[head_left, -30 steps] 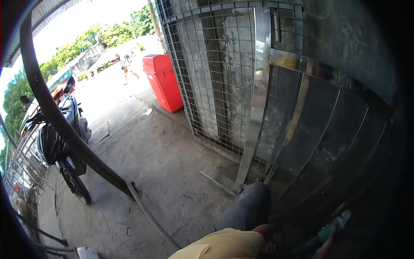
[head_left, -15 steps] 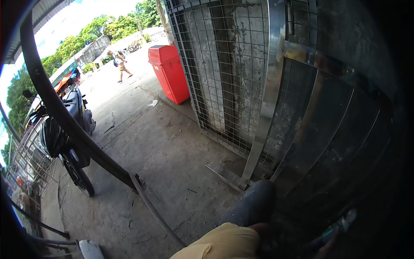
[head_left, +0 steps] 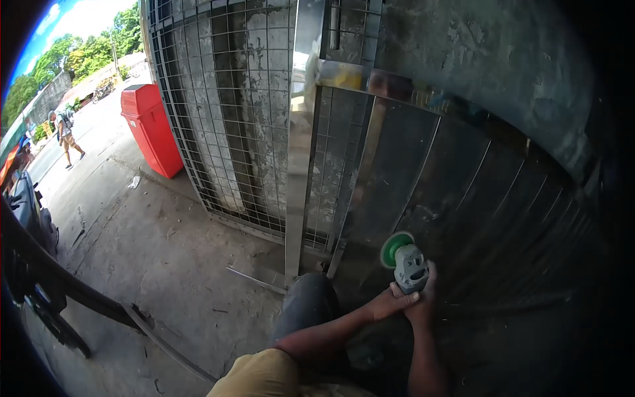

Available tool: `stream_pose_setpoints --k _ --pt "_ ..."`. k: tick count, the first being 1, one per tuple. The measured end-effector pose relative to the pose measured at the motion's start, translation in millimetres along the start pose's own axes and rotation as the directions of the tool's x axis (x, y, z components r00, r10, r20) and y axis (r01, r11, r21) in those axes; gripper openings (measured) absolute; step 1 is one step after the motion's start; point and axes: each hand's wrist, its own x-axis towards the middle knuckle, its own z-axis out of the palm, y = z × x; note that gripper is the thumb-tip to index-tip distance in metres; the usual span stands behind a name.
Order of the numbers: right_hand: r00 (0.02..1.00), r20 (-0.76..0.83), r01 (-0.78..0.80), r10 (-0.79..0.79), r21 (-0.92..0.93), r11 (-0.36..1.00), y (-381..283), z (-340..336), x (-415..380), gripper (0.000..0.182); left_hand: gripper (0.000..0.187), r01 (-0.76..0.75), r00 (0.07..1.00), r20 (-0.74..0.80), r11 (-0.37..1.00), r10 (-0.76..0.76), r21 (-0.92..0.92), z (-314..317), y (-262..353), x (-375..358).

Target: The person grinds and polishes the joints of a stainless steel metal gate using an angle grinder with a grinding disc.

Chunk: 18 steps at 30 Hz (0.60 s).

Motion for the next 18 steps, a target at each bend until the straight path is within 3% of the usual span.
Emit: stream_pose_setpoints --k 2,5,8,12,15,18 --pt "0.974 0.111 0.204 -0.199 -0.037 0.978 -7 30 15 0.098 0.064 -0.201 0.973 -0.14 0.972 0.184 -0.119 -26 -8 -10" --pt "0.96 0.194 0.217 -0.2 -0.069 0.974 -5 63 30 0.093 0.06 -0.263 0.932 -0.302 0.946 0.199 -0.189 -49 -16 -10" --pt "0.928 0.218 0.316 -0.302 -0.031 0.948 -5 86 41 0.091 0.061 -0.332 0.904 -0.355 0.915 0.238 -0.231 -71 -25 -8" --pt "0.888 0.268 0.397 -0.374 -0.038 0.917 -11 92 48 0.083 0.064 -0.423 0.865 -0.388 0.879 0.319 -0.22 -78 -20 -10" --pt "0.863 0.281 0.458 -0.419 -0.089 0.884 -20 89 59 0.094 0.066 -0.418 0.882 -0.34 0.876 0.327 -0.24 -84 -10 -7" --pt "0.838 0.15 0.537 -0.525 -0.052 0.842 -37 82 88 0.087 0.068 -0.459 0.872 -0.287 0.865 0.396 -0.202 -86 22 6"
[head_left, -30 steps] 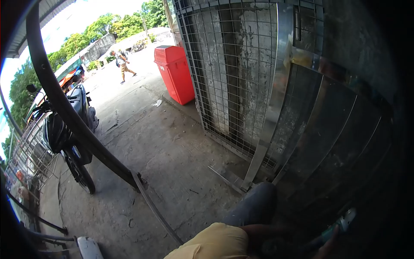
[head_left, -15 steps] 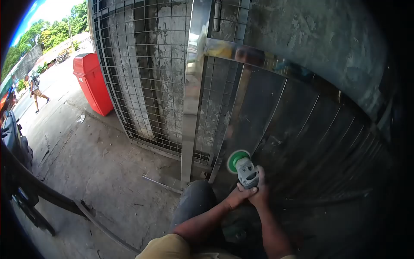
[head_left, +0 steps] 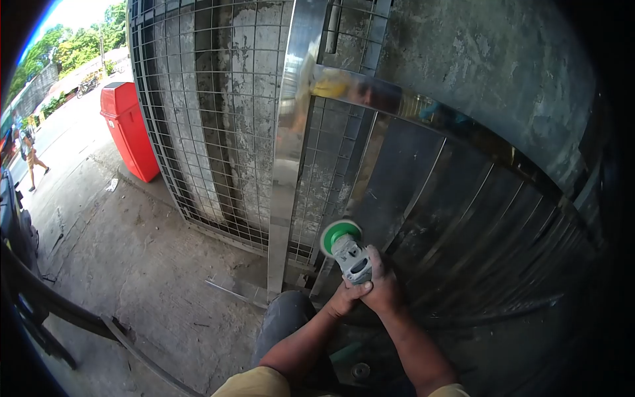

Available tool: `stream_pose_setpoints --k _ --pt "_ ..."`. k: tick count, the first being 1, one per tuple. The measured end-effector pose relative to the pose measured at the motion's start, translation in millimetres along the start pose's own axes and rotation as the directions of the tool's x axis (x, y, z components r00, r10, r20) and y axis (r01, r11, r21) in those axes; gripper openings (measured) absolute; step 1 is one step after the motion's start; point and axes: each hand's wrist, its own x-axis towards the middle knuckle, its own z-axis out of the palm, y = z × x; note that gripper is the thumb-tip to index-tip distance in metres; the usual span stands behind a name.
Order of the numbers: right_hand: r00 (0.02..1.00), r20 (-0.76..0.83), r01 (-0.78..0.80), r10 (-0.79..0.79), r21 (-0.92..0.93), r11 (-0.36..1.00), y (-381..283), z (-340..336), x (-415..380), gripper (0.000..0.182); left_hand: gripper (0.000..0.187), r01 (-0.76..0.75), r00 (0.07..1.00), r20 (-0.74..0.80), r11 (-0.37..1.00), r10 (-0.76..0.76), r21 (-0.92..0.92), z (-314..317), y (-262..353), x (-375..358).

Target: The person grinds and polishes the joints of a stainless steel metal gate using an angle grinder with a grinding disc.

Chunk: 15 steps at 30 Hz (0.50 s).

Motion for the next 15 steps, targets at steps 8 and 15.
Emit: stream_pose_setpoints --k 8,15 --pt "0.995 0.009 0.096 -0.097 -0.247 0.964 -24 -30 71 0.076 0.081 -0.069 0.995 0.067 0.992 0.076 -0.104 10 35 45" --pt "0.991 0.121 0.087 -0.064 -0.197 0.977 -22 4 31 0.07 0.082 -0.089 0.996 -0.029 0.991 0.086 -0.103 -25 -9 5"
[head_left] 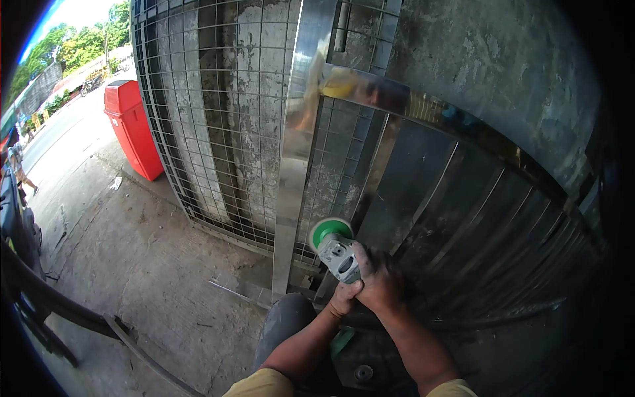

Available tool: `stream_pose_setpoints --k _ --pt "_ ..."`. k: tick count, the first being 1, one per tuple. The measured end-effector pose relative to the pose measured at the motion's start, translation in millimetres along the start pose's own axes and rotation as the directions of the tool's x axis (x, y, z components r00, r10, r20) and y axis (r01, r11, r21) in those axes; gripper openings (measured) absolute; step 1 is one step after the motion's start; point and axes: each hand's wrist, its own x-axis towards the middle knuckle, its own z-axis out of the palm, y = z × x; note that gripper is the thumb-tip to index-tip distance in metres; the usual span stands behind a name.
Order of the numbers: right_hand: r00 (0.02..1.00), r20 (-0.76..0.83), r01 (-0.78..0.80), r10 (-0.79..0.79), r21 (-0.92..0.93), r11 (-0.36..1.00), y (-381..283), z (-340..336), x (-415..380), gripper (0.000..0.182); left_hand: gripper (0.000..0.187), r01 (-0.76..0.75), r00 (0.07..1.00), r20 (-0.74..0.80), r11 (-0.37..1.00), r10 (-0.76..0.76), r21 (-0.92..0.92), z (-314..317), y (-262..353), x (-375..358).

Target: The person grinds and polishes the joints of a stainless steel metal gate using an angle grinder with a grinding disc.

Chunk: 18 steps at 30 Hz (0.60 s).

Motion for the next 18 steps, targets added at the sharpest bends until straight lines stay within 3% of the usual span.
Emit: stream_pose_setpoints --k 7,10,13,18 --pt "1.0 0.028 -0.006 0.006 -0.004 1.0 18 -15 -9 0.076 0.078 0.016 0.999 0.031 0.998 -0.018 0.057 24 0 4" --pt "0.996 -0.048 -0.073 0.073 -0.003 0.997 11 -44 21 0.078 0.072 -0.013 0.992 0.124 0.998 0.005 0.066 51 28 33" --pt "0.991 -0.124 -0.044 0.044 0.0 0.999 18 -71 53 0.078 0.068 -0.075 0.981 0.183 0.994 0.061 0.074 74 44 65" --pt "0.995 0.081 -0.041 0.057 -0.192 0.981 10 -86 68 0.082 0.075 -0.146 0.981 0.109 0.983 0.158 -0.11 90 39 66"
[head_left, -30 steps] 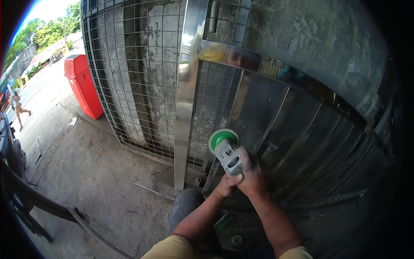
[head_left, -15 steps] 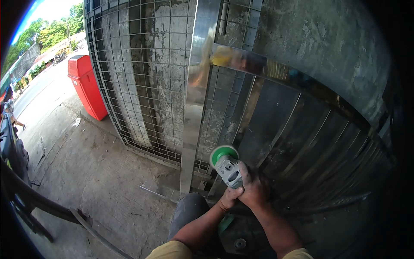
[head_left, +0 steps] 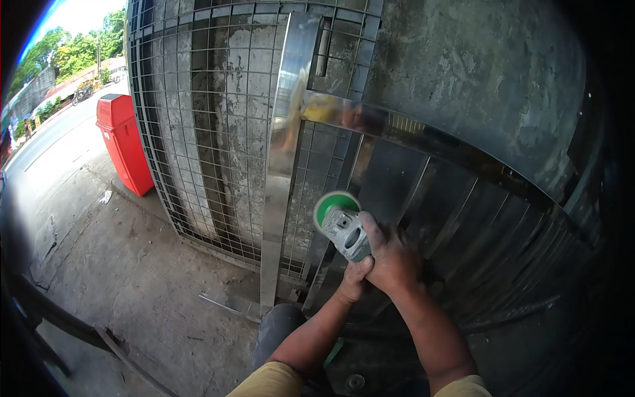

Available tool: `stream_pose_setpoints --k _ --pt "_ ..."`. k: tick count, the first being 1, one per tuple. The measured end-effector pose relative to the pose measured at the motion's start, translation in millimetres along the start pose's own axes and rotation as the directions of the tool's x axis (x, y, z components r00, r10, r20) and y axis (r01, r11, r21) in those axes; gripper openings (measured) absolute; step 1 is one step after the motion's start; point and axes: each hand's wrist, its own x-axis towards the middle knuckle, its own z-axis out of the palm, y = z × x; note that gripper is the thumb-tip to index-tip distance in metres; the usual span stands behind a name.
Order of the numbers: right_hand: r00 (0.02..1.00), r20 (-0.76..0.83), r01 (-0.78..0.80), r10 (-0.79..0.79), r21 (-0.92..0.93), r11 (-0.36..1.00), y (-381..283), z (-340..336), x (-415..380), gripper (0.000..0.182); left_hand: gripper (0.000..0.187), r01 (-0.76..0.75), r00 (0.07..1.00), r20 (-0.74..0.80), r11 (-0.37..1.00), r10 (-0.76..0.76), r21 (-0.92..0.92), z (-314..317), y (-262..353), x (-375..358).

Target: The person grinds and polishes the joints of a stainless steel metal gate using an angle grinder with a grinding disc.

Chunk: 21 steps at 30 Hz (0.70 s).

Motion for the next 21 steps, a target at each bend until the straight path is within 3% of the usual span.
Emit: stream_pose_setpoints --k 2,5,9,13,16,19,21 --pt "1.0 0.024 0.005 -0.007 0.065 0.998 -1 20 -17 0.077 0.077 -0.009 0.999 -0.044 1.0 0.008 -0.016 -8 -7 -20" --pt "0.999 0.05 -0.025 0.019 0.124 0.992 -8 35 -33 0.077 0.076 0.039 0.995 -0.093 0.993 -0.029 0.107 -27 -8 -41" --pt "0.998 -0.034 -0.043 0.05 0.169 0.985 -9 24 -14 0.077 0.071 0.044 0.998 -0.046 0.994 -0.04 0.104 -19 8 -19" --pt "0.985 -0.15 -0.058 0.085 0.178 0.982 -3 -12 36 0.08 0.061 -0.066 0.994 0.102 0.98 0.047 0.186 24 52 40" --pt "0.978 -0.181 -0.075 0.104 0.161 0.984 -5 -29 50 0.083 0.06 -0.041 0.987 0.159 0.99 0.019 0.138 35 59 64" --pt "0.982 -0.166 -0.06 0.088 0.17 0.984 2 -21 31 0.084 0.059 -0.065 0.988 0.153 0.966 0.027 0.249 24 41 47" --pt "0.988 -0.138 -0.039 0.067 0.192 0.981 9 -2 1 0.084 0.061 0.006 0.995 0.095 0.973 -0.029 0.231 14 18 16"
